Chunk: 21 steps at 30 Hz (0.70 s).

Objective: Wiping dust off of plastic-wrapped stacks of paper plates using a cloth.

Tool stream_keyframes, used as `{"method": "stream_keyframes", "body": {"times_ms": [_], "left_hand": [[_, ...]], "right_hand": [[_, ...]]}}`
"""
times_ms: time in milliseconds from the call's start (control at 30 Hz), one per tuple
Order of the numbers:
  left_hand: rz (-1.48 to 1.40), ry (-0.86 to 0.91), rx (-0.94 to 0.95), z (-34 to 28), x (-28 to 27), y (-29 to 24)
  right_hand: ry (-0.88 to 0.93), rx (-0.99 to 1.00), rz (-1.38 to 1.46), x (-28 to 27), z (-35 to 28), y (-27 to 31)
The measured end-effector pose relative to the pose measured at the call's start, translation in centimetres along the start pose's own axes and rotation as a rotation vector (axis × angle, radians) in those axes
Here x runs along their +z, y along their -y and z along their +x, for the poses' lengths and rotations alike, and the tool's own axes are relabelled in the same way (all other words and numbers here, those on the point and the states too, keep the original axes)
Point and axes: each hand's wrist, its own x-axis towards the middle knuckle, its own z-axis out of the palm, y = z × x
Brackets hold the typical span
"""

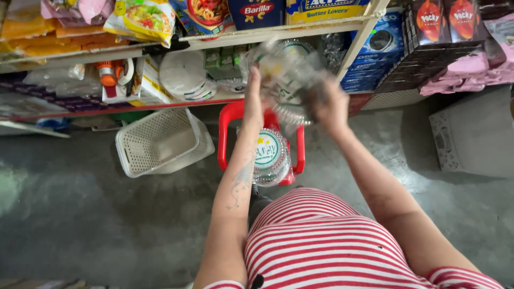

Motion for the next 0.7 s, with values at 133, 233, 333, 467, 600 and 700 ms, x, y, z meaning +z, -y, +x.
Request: {"method": "stream_keyframes", "body": {"times_ms": [133, 233, 333, 467, 600, 700], "left_hand": [[0.745, -0.384, 0.502, 2.2, -4.7, 6.4], [0.203, -0.315, 0.114, 0.1, -4.0, 5.7], [0.069, -0.301, -0.060, 0.1, -4.3, 5.5], [-0.085, -0.429, 0.075, 2.1, -7.3, 7.1], [0.039, -0.423, 0.168, 3.7, -9.4, 9.4], [0.107, -0.451, 0.161, 4.0, -10.8, 8.1]], "right_hand": [[-0.129, 0.498, 0.433, -1.3, 1.7, -2.1], [-0.161, 0.675, 0.589, -0.8, 1.1, -2.8], [-0.073, 0.610, 0.201, 0.8, 1.4, -3.5], [-0.004, 0.257, -0.258, 2.8, 4.2, 1.4], [-0.056, -0.014, -0.369, 8.7, 5.9, 4.1], [0.236, 0.015, -0.066, 10.2, 8.1, 15.5]]}}
